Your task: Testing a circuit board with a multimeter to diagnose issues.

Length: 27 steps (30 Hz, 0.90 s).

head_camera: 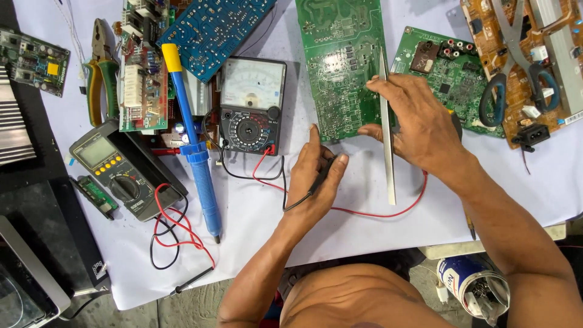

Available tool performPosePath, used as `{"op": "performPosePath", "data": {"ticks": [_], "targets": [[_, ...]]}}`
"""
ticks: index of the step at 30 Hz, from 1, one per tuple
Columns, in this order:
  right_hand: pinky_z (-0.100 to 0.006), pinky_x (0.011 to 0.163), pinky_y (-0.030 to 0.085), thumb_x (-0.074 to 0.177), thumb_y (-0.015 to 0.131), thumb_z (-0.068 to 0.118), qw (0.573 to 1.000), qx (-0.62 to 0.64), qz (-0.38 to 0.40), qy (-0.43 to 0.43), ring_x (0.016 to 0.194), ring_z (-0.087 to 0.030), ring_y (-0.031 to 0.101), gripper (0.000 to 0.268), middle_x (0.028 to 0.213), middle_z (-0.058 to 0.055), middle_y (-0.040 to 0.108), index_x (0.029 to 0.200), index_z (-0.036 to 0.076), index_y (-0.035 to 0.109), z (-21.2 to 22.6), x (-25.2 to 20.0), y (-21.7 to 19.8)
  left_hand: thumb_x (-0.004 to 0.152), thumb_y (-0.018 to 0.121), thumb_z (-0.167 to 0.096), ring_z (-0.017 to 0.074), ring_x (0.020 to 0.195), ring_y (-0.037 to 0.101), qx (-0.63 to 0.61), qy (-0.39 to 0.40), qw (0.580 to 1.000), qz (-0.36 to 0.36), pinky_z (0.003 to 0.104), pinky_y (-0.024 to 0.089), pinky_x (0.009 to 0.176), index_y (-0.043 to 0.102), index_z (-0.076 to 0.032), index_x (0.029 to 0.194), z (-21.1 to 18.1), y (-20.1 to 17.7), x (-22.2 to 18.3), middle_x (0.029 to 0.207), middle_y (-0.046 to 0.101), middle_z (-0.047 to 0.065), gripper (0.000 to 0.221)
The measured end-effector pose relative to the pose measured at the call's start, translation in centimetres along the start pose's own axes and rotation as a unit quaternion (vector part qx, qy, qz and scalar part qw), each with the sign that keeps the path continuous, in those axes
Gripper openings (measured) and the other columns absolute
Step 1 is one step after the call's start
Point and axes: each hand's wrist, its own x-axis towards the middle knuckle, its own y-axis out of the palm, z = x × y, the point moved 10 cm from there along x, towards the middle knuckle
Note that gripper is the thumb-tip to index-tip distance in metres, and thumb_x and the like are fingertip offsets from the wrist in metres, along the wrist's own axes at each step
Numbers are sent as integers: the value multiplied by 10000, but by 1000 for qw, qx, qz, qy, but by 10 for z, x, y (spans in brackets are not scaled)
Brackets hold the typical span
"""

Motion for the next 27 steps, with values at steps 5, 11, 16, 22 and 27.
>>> {"op": "performPosePath", "data": {"ticks": [5, 11, 16, 22, 27], "targets": [[-520, 1149, 325, 1058, 720, 401, 989, -116, -79, -37, 1100, -304, 631, 426, 1082, -119, 744, 1299, 50, 743, 14, 9, -19, 876, 720, -318, 284, 818, 684, 26, -80, 985, 152, 400, 558, 712, 320, 116, 1523, -1, 2, -31, 996, 665, 184, 876], [-439, 1067, 407, 1073, 572, 238, 991, 104, -83, -29, 992, -248, 680, 375, 967, -89, 798, 1279, -50, 697, 13, 28, -16, 975, 519, -435, 350, 961, 706, 74, -14, 886, 457, 423, 551, 816, 604, 50, 1335, -29, 0, -75, 1082, 703, 205, 610], [-429, 998, 442, 960, 615, 124, 981, 191, 8, 18, 977, -272, 636, 301, 1039, -100, 775, 1184, -43, 726, 14, 34, 5, 1000, 239, -534, 137, 567, 554, -126, -193, 962, 145, 237, 408, 489, 711, 1, 1259, 14, -49, -29, 816, 723, 88, 759], [-389, 1085, 402, 900, 760, 107, 954, 287, 8, 81, 1000, -261, 679, 268, 959, -88, 777, 1153, 19, 745, -5, 34, 14, 1017, 528, -350, 153, 434, 526, -48, -106, 958, 261, 259, 452, 415, 795, -38, 963, -14, -44, -33, 511, 623, 81, 414], [-426, 1077, 435, 898, 817, 119, 963, 264, -36, 34, 894, -263, 678, 207, 870, -94, 746, 1073, 19, 774, -1, 25, 23, 946, 625, -112, 136, 513, 594, -28, 37, 996, -81, 237, 521, 461, 756, 44, 1093, -50, -137, -27, 711, 747, 141, 252]]}}
